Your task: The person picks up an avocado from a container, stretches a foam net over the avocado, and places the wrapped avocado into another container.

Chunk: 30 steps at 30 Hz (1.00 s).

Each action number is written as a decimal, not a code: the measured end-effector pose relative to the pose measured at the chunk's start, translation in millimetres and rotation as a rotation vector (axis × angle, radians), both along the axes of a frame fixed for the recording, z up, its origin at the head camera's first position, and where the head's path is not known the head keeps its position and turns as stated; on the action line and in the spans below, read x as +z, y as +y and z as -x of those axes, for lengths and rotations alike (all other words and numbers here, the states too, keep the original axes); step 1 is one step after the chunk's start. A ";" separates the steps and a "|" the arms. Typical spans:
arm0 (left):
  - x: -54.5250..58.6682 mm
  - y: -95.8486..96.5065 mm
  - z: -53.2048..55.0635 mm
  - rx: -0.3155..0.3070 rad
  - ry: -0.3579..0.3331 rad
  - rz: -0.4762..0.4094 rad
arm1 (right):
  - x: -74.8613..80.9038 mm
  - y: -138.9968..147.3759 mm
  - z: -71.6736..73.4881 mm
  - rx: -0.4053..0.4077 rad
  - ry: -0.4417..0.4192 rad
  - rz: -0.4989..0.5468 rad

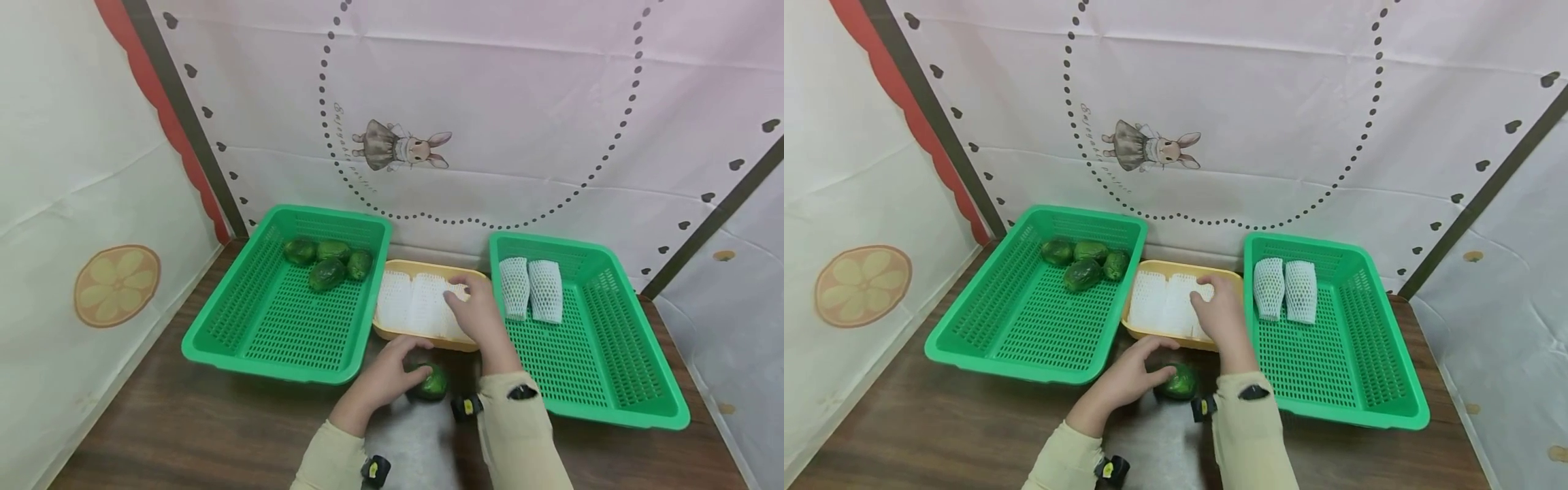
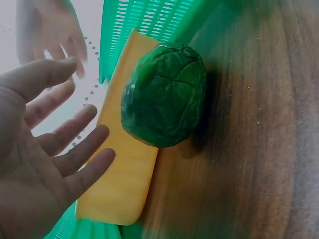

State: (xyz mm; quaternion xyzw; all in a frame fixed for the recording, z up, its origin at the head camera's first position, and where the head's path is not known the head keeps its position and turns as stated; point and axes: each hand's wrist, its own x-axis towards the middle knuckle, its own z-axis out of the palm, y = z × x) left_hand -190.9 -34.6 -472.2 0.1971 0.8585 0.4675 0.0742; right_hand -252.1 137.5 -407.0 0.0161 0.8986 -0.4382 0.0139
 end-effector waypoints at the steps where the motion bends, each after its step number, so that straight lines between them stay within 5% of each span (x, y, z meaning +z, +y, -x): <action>1: 0.7 -0.1 -0.5 0.013 0.013 -0.009 | -4.2 -5.0 7.7 0.011 -0.013 -0.031; 6: 2.0 -1.1 -4.1 0.061 0.074 -0.083 | -30.3 -21.2 32.2 -0.003 -0.134 -0.139; 14: -2.4 -1.3 -6.0 0.102 0.148 -0.155 | -59.5 -26.6 37.1 -0.034 -0.170 -0.076; 30: -1.2 -5.0 -7.5 0.151 0.152 -0.157 | -60.4 -26.7 37.3 -0.161 -0.060 0.041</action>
